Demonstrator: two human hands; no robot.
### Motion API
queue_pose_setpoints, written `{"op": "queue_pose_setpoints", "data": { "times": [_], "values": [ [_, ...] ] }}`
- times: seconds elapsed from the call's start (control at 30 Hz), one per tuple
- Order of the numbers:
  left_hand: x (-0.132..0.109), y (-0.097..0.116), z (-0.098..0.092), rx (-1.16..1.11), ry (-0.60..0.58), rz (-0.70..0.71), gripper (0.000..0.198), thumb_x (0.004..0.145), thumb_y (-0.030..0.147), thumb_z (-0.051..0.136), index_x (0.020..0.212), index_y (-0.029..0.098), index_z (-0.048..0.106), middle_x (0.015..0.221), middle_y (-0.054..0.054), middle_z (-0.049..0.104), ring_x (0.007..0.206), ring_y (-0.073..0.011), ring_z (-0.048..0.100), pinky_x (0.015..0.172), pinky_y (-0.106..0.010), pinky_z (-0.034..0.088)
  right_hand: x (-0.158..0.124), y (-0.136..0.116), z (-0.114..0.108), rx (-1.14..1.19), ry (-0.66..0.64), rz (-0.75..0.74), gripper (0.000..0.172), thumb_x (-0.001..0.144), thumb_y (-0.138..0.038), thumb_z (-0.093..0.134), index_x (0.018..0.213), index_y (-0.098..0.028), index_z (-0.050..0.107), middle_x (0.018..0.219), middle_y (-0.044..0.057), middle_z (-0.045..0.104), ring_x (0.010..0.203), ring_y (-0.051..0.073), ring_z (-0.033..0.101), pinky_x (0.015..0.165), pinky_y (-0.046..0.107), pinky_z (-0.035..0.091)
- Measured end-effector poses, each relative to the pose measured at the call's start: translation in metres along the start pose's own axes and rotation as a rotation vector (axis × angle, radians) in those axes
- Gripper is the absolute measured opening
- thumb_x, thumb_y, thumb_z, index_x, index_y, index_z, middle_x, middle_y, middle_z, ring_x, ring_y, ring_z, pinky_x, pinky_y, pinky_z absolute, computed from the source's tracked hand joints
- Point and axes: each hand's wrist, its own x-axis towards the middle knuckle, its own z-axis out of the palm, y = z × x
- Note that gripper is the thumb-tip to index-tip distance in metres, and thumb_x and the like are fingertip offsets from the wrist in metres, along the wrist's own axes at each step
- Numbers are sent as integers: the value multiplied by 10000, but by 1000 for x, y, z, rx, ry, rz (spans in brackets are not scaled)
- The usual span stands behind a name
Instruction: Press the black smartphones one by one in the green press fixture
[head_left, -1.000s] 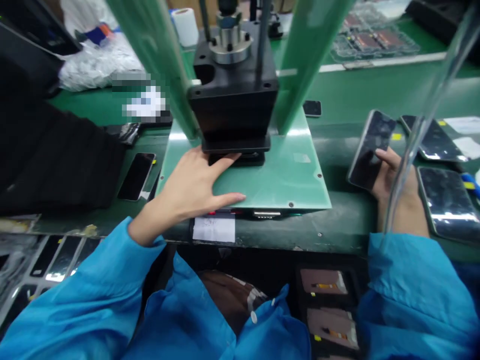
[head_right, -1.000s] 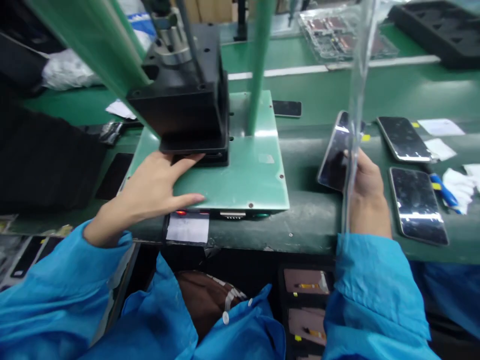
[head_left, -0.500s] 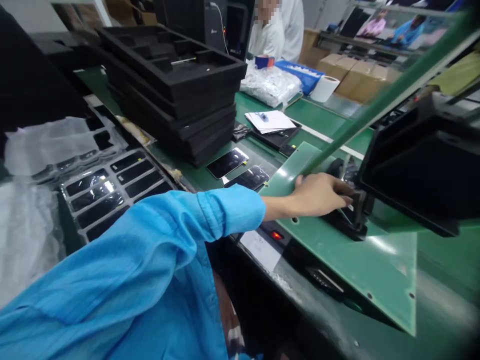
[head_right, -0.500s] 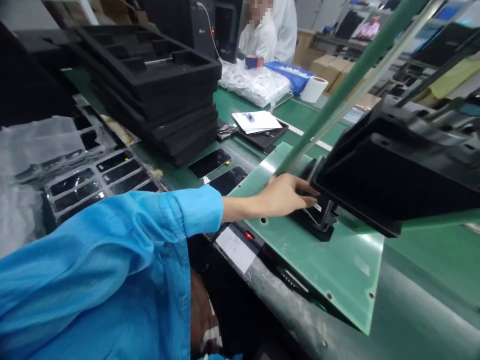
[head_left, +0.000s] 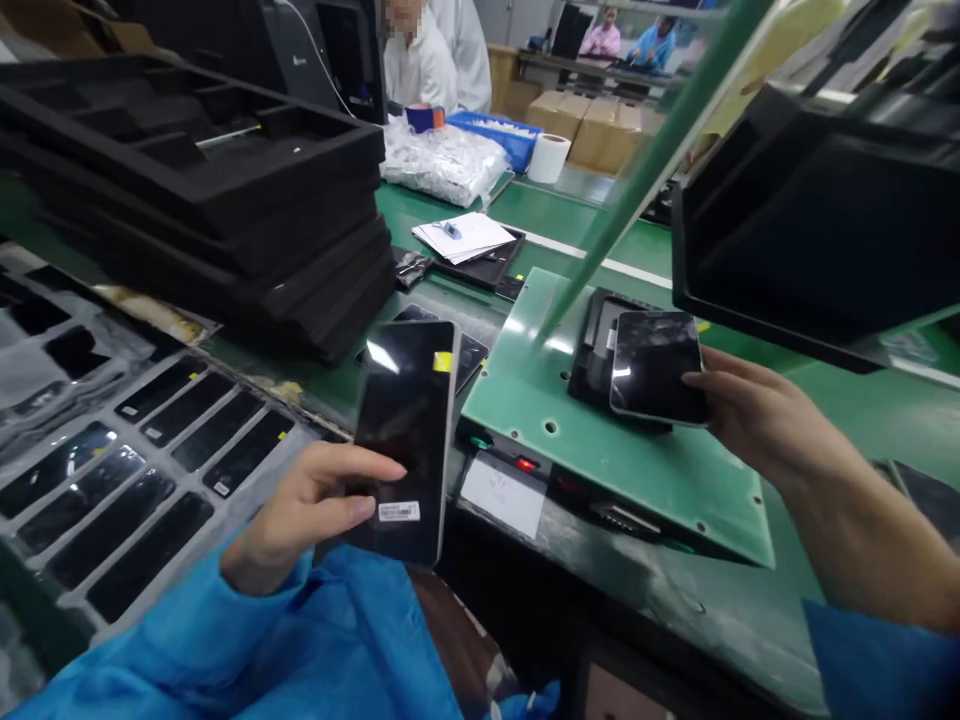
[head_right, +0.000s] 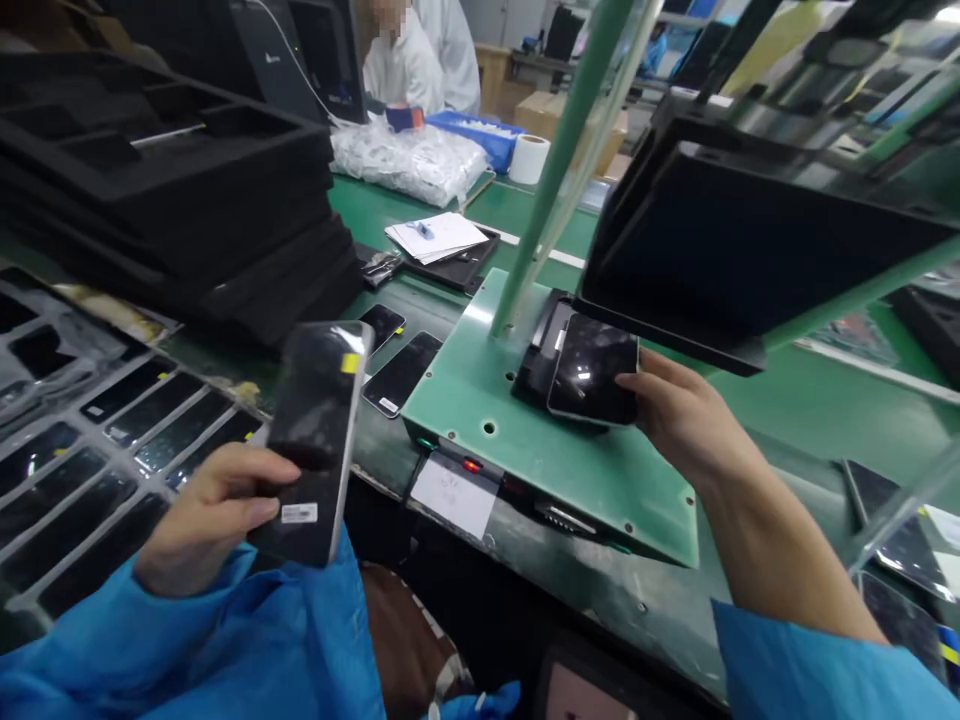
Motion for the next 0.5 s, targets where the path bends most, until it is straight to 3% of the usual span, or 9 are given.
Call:
{"op": "queue_pose_setpoints", "data": {
  "times": [0.1,0.2,0.27,0.33,0.4,0.5],
  "values": [
    [8,10,-13,446,97,249,304,917,310,571,1181,344,717,917,-12,747,884,-221,716,784,-371,615,23,-6,8,-128,-19,-31,559,368,-339,860,889,-213,701,957,42,644,872,234,615,626,213,550],
    [37,12,-3,852,141,587,395,951,266,550,1335,213,624,1256,-91,686,1118,-247,676,969,-399,578,35,-6,3,-620,-39,-115,644,469,-603,741,984,-223,669,897,55,643,796,288,606,653,373,497],
    [58,8,12,1110,72,733,441,948,354,610,1313,106,618,1354,-172,616,1199,-302,629,997,-445,557,37,-2,2,-960,7,-236,741,566,-720,597,1094,-205,668,872,93,627,754,332,592,693,463,445],
    [77,4,28,1303,-19,785,548,883,495,701,1218,63,659,1424,-215,547,1256,-362,575,1007,-489,539,31,4,5,-1196,125,-310,803,662,-749,531,1218,-184,661,1045,152,604,837,393,588,737,529,435],
    [89,1,40,1407,-61,815,623,792,586,766,1122,63,693,1467,-228,497,1271,-389,550,1008,-507,530,16,13,6,-1356,210,-427,702,839,-723,437,1232,-194,679,1235,156,538,971,427,576,710,551,474],
    [101,0,48,1450,-54,862,651,706,606,824,1052,66,710,1454,-241,502,1259,-388,551,1005,-510,529,-24,36,-9,-1422,141,-753,609,1071,-582,239,1270,-180,651,1271,110,559,1050,393,591,738,569,564]
  ]
}}
